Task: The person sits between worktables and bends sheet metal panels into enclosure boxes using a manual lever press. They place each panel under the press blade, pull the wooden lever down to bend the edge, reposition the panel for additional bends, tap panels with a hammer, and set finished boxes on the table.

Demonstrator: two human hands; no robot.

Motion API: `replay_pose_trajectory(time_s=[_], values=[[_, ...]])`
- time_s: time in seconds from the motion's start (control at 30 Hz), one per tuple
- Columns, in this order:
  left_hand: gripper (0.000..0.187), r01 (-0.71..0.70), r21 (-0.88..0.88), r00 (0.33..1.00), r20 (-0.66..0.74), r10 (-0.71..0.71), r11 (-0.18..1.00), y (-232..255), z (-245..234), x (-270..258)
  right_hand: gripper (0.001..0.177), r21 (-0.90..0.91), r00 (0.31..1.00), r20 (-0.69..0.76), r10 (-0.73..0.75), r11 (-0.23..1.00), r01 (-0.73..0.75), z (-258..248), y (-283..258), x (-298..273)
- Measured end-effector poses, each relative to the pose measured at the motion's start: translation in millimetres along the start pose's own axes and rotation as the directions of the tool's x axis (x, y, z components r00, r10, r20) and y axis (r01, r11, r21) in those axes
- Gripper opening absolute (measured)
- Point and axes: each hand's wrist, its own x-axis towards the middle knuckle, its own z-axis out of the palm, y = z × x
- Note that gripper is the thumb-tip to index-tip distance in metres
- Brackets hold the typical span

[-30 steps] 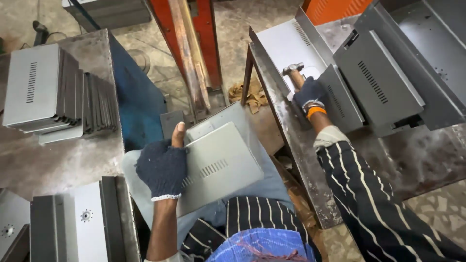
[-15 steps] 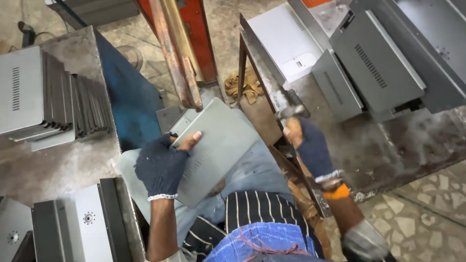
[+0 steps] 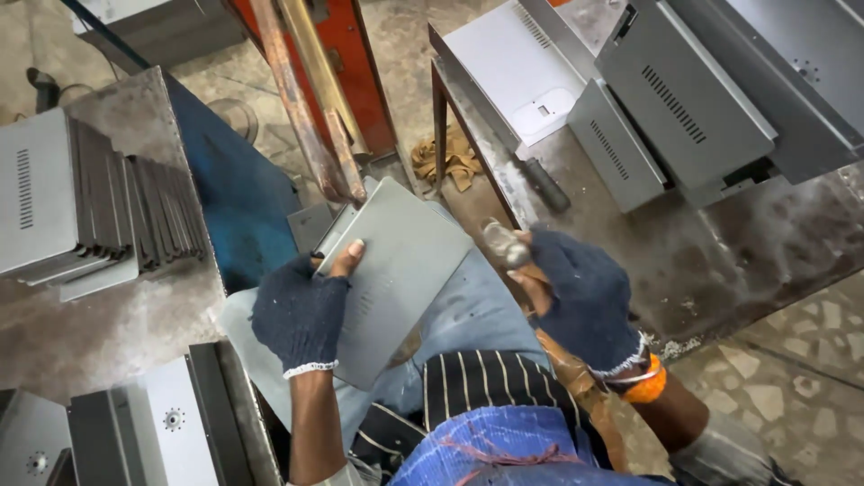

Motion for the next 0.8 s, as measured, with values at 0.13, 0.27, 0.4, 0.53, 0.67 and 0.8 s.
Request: replay_pose_trajectory(time_s=[0.13,0.27,0.4,0.53,0.67,0.8], values=[[0.065,0.003,0.009,0.999,-0.035,-0.003,1.0,-2.7,-2.5,-2.0,0.05,0.072,0.995,0.039,0.092,0.993,-0.095,12.8,7.9,-10.6],[0.065,-0.039,0.009,0.998,-0.046,0.039,0.999,-7.1,1.3,0.2,0.043,0.283,0.987,-0.024,0.157,0.948,-0.144,23.0,11.6,-14.5],[0.066,0.003,0.021,0.998,-0.068,-0.001,1.0,-9.1,2.5,-0.5,0.035,0.682,0.829,0.195,0.524,0.535,-0.499,36.7,27.0,-27.2],[0.063,-0.041,-0.033,0.998,-0.038,0.039,0.999,-3.3,0.1,-0.9,0.034,0.705,0.752,0.463,0.469,0.32,-0.633,36.0,41.6,-24.9],[0.063,0.004,-0.086,0.999,-0.053,-0.009,0.996,-6.4,2.4,-0.1,0.039,0.602,0.728,0.519,0.447,0.413,-0.683,38.8,56.9,-31.5],[0.062,0.015,-0.079,1.0,-0.013,-0.017,0.997,-5.5,4.9,0.2,0.037,0.651,0.787,0.444,0.429,0.449,-0.612,27.9,43.7,-14.3]])
